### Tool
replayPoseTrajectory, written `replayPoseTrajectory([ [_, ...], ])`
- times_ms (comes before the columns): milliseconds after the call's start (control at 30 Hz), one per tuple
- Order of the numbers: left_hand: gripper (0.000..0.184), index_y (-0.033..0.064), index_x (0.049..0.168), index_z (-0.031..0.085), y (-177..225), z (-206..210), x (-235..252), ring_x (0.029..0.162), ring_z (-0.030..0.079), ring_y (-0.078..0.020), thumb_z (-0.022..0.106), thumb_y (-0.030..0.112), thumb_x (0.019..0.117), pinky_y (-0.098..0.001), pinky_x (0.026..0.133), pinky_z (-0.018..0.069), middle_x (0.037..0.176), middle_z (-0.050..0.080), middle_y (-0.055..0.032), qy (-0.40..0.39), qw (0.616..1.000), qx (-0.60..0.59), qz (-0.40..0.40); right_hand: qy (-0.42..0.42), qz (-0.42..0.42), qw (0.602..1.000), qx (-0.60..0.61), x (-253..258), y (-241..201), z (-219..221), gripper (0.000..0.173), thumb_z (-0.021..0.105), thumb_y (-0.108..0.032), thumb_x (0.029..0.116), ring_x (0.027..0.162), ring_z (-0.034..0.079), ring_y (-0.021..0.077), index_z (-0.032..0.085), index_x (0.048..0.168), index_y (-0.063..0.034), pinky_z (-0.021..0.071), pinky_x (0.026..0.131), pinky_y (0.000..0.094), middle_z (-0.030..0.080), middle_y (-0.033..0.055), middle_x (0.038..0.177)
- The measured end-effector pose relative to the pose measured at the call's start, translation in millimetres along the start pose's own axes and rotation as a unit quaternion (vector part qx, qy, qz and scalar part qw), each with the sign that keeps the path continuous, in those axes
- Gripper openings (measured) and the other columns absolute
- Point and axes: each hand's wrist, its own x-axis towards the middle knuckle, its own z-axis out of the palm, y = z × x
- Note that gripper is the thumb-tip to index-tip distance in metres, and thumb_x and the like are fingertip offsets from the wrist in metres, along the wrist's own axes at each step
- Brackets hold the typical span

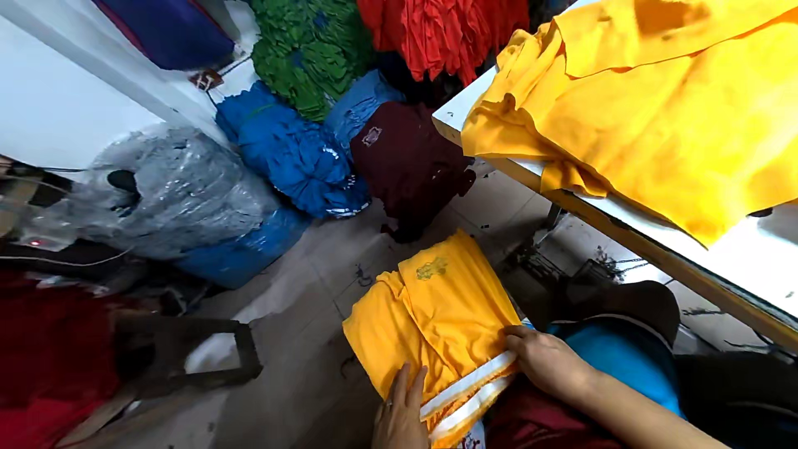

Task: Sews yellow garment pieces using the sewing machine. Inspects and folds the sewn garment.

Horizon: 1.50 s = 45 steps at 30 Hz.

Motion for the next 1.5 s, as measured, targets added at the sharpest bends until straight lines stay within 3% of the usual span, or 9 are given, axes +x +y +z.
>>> replayPoseTrajectory([
  [167, 0.062, 0.0000, 0.147, 0.053, -5.4, 21.3, -4.2, 0.146, 0.031, -0.0540, 0.054, -0.016, 0.0873, -0.0674, 0.115, 0.0281, 0.157, 0.038, -0.0301, -0.051, 0.994, 0.032, 0.090, -0.078, 0.029, 0.996, -0.012, -2.7, 0.1, -2.8, 0.035, 0.045, 0.000, 0.1028, 0.136, 0.052, 0.0413, 0.060, 0.134, 0.0050, 0.0422, 0.111, 0.0560, 0.051, 0.0232, 0.150],
  [400, 0.062, 0.0015, 0.150, 0.049, -14.0, 35.7, 1.8, 0.148, 0.030, -0.0517, 0.054, -0.014, 0.0900, -0.0650, 0.117, 0.0281, 0.160, 0.035, -0.0285, -0.094, 0.991, 0.044, 0.088, -0.140, 0.066, 0.988, -0.026, -3.3, -1.7, -7.4, 0.039, 0.045, -0.002, 0.1037, 0.136, 0.051, 0.0424, 0.054, 0.141, 0.0012, 0.0426, 0.109, 0.0584, 0.047, 0.0208, 0.154],
  [900, 0.059, -0.0051, 0.149, 0.047, -18.0, 66.3, 3.2, 0.145, 0.031, -0.0559, 0.059, -0.005, 0.0916, -0.0701, 0.114, 0.0265, 0.157, 0.036, -0.0330, -0.034, 0.994, 0.029, 0.096, -0.143, 0.083, 0.986, -0.025, 1.6, -3.6, -7.2, 0.038, 0.048, -0.004, 0.1033, 0.136, 0.051, 0.0426, 0.054, 0.140, 0.0013, 0.0422, 0.108, 0.0594, 0.047, 0.0211, 0.153],
  [1067, 0.063, -0.0029, 0.152, 0.044, -22.2, 59.0, 5.5, 0.147, 0.029, -0.0536, 0.058, -0.007, 0.0907, -0.0673, 0.115, 0.0264, 0.160, 0.033, -0.0313, -0.069, 0.992, 0.036, 0.100, -0.151, 0.088, 0.984, -0.030, 2.5, -2.7, -6.4, 0.040, 0.046, -0.005, 0.1042, 0.137, 0.050, 0.0422, 0.052, 0.143, 0.0004, 0.0417, 0.109, 0.0598, 0.046, 0.0195, 0.155],
  [1200, 0.065, -0.0018, 0.156, 0.036, -14.2, 40.5, 9.1, 0.150, 0.024, -0.0514, 0.058, -0.003, 0.0946, -0.0661, 0.118, 0.0232, 0.163, 0.025, -0.0299, -0.153, 0.982, 0.067, 0.087, -0.157, 0.089, 0.983, -0.031, 3.7, -1.3, -4.4, 0.041, 0.047, -0.006, 0.1041, 0.138, 0.049, 0.0437, 0.051, 0.145, -0.0002, 0.0406, 0.108, 0.0623, 0.044, 0.0193, 0.157],
  [1267, 0.067, 0.0062, 0.159, 0.034, -6.9, 17.1, 23.2, 0.154, 0.021, -0.0441, 0.059, 0.004, 0.0976, -0.0670, 0.119, 0.0192, 0.167, 0.022, -0.0219, -0.239, 0.964, 0.099, 0.056, -0.160, 0.094, 0.982, -0.034, 5.1, -1.9, -3.4, 0.042, 0.046, -0.005, 0.1039, 0.139, 0.049, 0.0431, 0.051, 0.146, -0.0010, 0.0405, 0.109, 0.0620, 0.043, 0.0178, 0.158],
  [1333, 0.064, 0.0097, 0.159, 0.036, -9.2, -6.0, 46.4, 0.154, 0.024, -0.0383, 0.061, 0.016, 0.1004, -0.0656, 0.118, 0.0218, 0.168, 0.024, -0.0149, -0.313, 0.942, 0.115, 0.037, -0.163, 0.096, 0.981, -0.039, 5.8, -2.5, -3.0, 0.043, 0.045, -0.004, 0.1037, 0.139, 0.048, 0.0423, 0.050, 0.147, -0.0017, 0.0405, 0.110, 0.0615, 0.042, 0.0165, 0.160],
  [1500, 0.068, 0.0079, 0.157, 0.040, -3.6, -31.7, 68.6, 0.150, 0.031, -0.0425, 0.064, 0.036, 0.0998, -0.0644, 0.116, 0.0292, 0.168, 0.021, -0.0210, -0.426, 0.893, 0.137, 0.052, -0.171, 0.091, 0.980, -0.038, 7.3, -1.6, -3.7, 0.043, 0.046, -0.006, 0.1044, 0.142, 0.045, 0.0413, 0.050, 0.147, -0.0018, 0.0384, 0.112, 0.0603, 0.041, 0.0165, 0.161],
])
